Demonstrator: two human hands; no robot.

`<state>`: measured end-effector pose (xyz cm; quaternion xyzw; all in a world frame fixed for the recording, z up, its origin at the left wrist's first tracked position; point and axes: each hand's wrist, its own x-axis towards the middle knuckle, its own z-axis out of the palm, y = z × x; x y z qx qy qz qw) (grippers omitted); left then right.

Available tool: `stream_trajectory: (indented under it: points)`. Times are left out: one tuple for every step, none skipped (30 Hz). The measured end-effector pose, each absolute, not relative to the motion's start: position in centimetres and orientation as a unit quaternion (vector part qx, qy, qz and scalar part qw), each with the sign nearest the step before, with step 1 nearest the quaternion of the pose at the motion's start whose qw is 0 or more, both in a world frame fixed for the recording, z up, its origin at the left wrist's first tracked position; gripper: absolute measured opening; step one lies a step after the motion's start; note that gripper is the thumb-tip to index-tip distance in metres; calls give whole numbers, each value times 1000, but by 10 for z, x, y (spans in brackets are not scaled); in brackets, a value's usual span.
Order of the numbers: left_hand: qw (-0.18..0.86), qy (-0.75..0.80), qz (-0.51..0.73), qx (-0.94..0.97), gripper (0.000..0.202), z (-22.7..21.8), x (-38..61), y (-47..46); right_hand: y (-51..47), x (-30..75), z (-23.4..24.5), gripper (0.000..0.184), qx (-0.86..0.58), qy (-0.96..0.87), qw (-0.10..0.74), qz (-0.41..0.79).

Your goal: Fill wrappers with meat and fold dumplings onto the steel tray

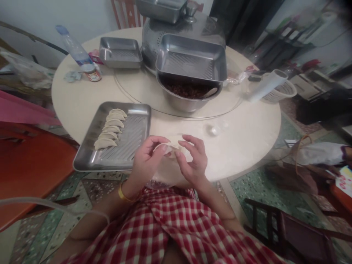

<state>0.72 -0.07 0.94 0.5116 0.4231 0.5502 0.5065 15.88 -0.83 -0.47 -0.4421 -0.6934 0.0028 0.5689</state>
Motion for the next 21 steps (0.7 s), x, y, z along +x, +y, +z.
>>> stream_trajectory:
  points:
    - [501,424,548,519,10,10,7,-1,-9,158,-4,18,-447,-690,569,14]
    - [492,427,545,527,10,10,7,-2,-9,157,-4,14,-449,-688,569,24]
    - [483,431,544,534,10,11,7,-3,-9,157,-4,11,-451,-686,569,33]
    - [474,435,544,539,10,12,7,-3,-10,156,-3,8,-452,-684,571,40]
    - [466,438,544,543,10,13,7,-4,-10,155,-3,7,-452,-682,572,46]
    - [461,441,544,546,10,13,7,-4,-10,155,-2,6,-453,-680,574,52]
    - [457,443,544,547,10,14,7,-4,-11,155,-2,6,-453,-678,576,56]
    - [455,445,545,547,10,14,7,-4,-11,155,-1,6,-453,-676,578,57]
    - [456,446,546,544,11,13,7,-4,-11,156,0,8,-452,-676,580,53]
    - [460,446,547,539,11,13,6,-4,-12,157,0,9,-449,-679,579,45]
    - [469,443,547,533,12,12,6,-4,-12,158,1,9,-446,-684,576,34]
    - [479,438,549,527,12,11,5,-3,-12,159,2,9,-443,-691,571,22]
    - [489,432,548,522,12,10,5,-3,-13,160,2,8,-441,-698,564,13]
    - [500,426,546,520,11,9,4,-3,-13,161,3,8,-440,-703,558,6]
    - [507,419,544,521,11,9,4,-3,-13,162,3,8,-439,-706,555,5]
    - [509,416,542,524,10,8,4,-3,-12,162,3,8,-438,-707,555,7]
    - [509,413,539,529,9,8,4,-3,-12,162,2,9,-436,-707,557,11]
    - [506,414,534,536,9,9,4,-3,-12,162,2,10,-432,-706,560,15]
    - [503,415,527,544,10,9,4,-3,-12,162,2,11,-430,-706,563,19]
    - [497,419,522,552,12,10,4,-3,-12,162,2,12,-429,-705,564,21]
    - [493,425,517,556,14,11,5,-3,-12,162,1,12,-429,-705,564,21]
